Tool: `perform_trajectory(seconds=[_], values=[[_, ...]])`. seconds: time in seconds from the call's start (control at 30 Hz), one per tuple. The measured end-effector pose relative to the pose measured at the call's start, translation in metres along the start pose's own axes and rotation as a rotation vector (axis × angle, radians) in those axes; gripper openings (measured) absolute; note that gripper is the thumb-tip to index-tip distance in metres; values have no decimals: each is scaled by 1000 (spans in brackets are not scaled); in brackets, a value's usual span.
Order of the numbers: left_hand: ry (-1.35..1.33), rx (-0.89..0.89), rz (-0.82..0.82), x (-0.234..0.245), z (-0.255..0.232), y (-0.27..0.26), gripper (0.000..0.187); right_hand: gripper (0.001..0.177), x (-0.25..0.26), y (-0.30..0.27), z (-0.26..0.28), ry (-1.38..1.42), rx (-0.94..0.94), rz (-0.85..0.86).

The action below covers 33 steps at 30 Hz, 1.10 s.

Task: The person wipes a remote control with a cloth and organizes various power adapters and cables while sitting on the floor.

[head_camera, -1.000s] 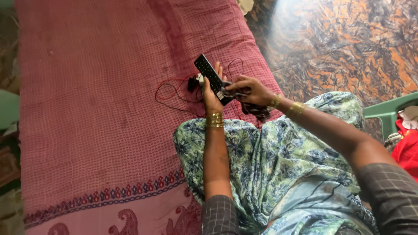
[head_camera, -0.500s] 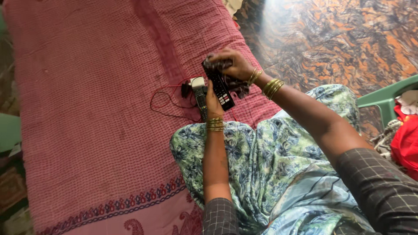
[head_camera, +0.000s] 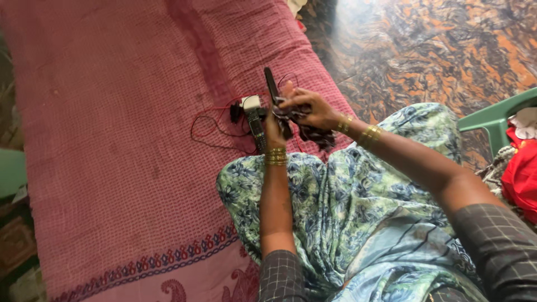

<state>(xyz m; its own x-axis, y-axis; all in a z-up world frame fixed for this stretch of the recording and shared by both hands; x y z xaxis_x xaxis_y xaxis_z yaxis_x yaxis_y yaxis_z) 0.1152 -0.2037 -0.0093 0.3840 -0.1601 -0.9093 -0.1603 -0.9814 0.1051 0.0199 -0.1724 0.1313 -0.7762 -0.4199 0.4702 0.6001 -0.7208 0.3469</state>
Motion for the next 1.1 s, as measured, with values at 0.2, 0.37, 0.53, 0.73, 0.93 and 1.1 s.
perform_trajectory(seconds=[0.2, 0.37, 0.53, 0.73, 0.93, 1.1], values=[[-252, 29, -234, 55, 22, -1, 51, 51, 11, 50, -28, -107, 29, -157], [-244, -130, -28, 33, -21, -3, 54, 52, -24, 41, -17, -136, 64, 10], [-277, -240, -99, 11, -60, -2, 64, 57, -42, -4, 14, -41, 39, 127], [-182, -87, -65, 31, -4, 0, 56, 52, -17, 12, 26, -415, 92, -65], [55, -8, -262, 67, 18, -13, 49, 50, 19, 68, 3, -539, -4, -275], [-94, 32, -295, 47, 7, -11, 55, 49, -11, 57, 18, -525, 8, -122]])
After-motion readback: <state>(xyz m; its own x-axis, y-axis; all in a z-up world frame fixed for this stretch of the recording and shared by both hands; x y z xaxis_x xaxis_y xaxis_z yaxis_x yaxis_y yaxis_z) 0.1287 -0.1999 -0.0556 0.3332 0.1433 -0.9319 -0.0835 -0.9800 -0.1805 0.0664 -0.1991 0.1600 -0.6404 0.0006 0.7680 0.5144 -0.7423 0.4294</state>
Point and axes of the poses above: each hand's wrist, its own y-axis towards the middle knuckle, its own x-axis out of the back of the hand, z = x × y, the point moved 8 cm from there along y, towards the middle knuckle, and after that the axes turned 2 degrees about -z, right-handed, at the moved point
